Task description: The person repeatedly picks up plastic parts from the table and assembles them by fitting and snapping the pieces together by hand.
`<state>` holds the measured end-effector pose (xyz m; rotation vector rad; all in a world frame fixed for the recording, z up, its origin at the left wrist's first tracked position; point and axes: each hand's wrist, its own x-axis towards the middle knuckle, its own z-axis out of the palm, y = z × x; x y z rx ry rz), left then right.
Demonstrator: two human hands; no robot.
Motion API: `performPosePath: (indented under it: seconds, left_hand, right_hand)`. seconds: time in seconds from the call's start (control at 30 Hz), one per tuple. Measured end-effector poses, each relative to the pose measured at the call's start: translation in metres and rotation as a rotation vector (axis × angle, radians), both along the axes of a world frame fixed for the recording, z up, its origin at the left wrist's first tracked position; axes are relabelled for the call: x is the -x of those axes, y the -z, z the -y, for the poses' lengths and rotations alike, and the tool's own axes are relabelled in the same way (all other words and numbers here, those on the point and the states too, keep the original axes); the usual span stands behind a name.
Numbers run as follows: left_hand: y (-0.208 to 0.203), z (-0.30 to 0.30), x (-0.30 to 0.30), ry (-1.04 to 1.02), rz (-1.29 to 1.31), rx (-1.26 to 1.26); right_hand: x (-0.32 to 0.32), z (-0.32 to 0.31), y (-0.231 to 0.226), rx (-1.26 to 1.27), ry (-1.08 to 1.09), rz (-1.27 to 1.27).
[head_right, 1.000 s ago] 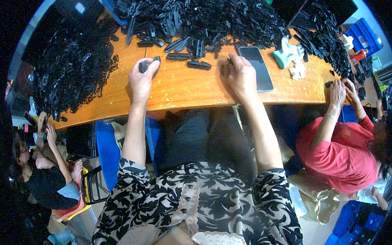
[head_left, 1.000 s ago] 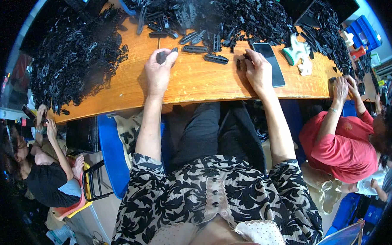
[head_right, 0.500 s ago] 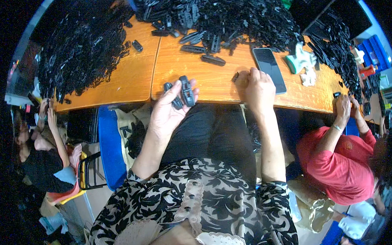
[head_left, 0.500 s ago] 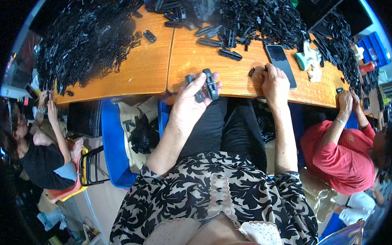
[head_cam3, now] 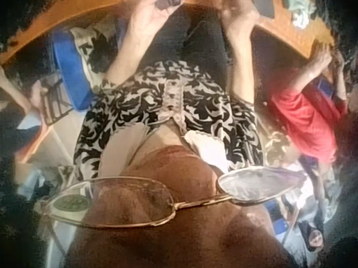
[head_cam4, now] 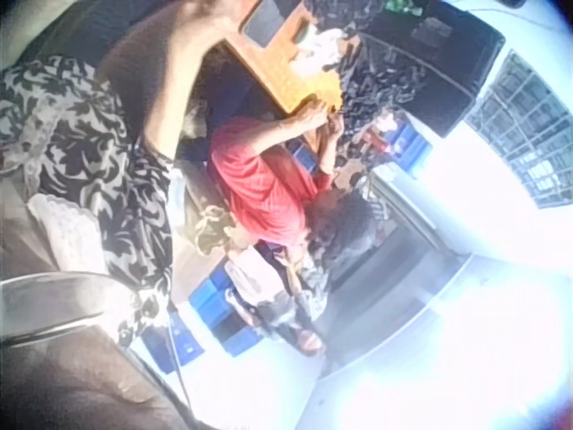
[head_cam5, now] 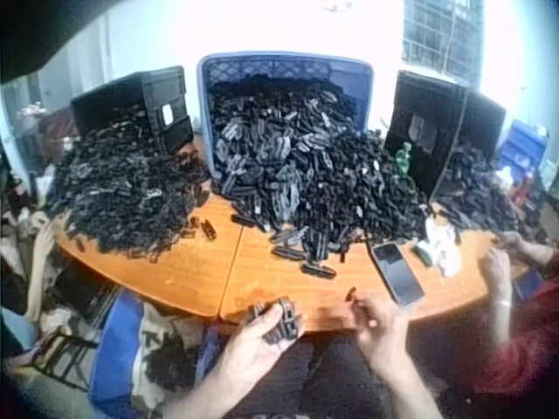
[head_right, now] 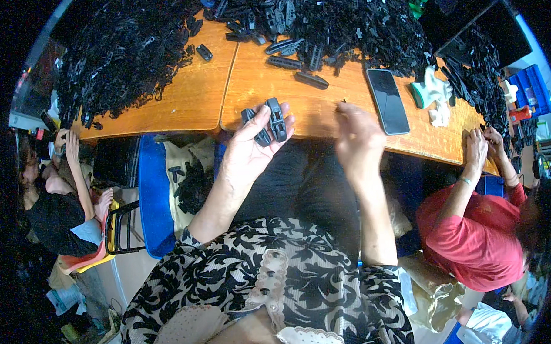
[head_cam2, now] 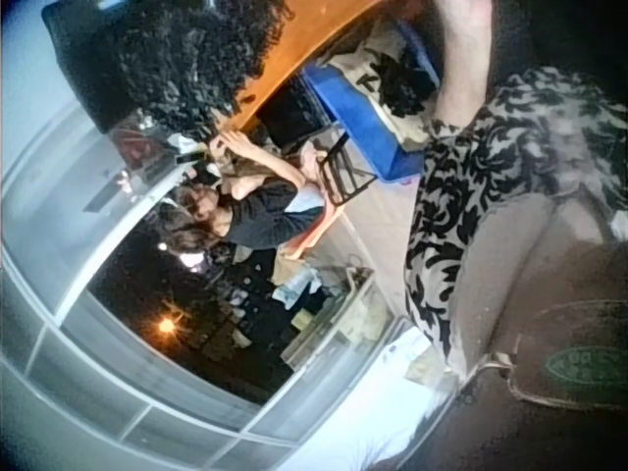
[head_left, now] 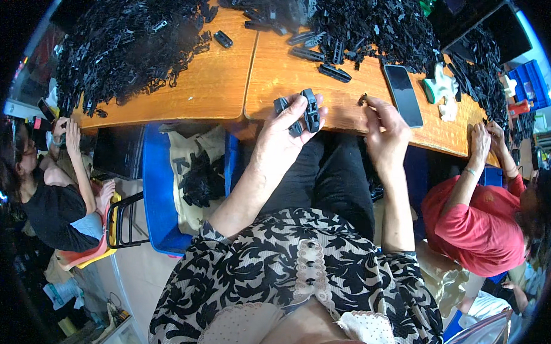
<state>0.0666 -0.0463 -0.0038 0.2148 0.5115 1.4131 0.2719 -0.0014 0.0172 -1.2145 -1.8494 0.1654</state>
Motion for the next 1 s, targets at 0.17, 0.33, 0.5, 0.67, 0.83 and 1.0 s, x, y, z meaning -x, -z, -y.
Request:
performPosePath:
  seconds: [0.17, 0.33, 0.5, 0.67, 0.83, 1.0]
  left_hand:
    - [-0.012, 0.006, -0.007, -0.037, -0.093, 0.033]
    - [-0.007, 0.007, -0.009, -0.064, -0.115, 0.028]
    - [-0.013, 0.005, -0.012, -0.061, -0.078, -0.024]
    - [-0.009, 0.004, -0.012, -0.068, -0.063, -0.035]
    - [-0.006, 0.006, -0.008, -0.07, -0.117, -0.051]
    - [-0.006, 0.007, -0.007, -0.074, -0.122, 0.008]
  right_hand:
    - [0.06, 0.035, -0.017, -0.156, -0.293, -0.064]
    - [0.065, 0.035, -0.005, -0.207, -0.253, -0.066]
    - [0.062, 0.032, 0.002, -0.309, -0.194, -0.052]
    - [0.061, 0.027, 0.006, -0.364, -0.199, -0.07]
    - [0.062, 0.031, 0.004, -0.32, -0.173, -0.08]
    - [0.061, 0.032, 0.008, -0.282, -0.197, -0.134]
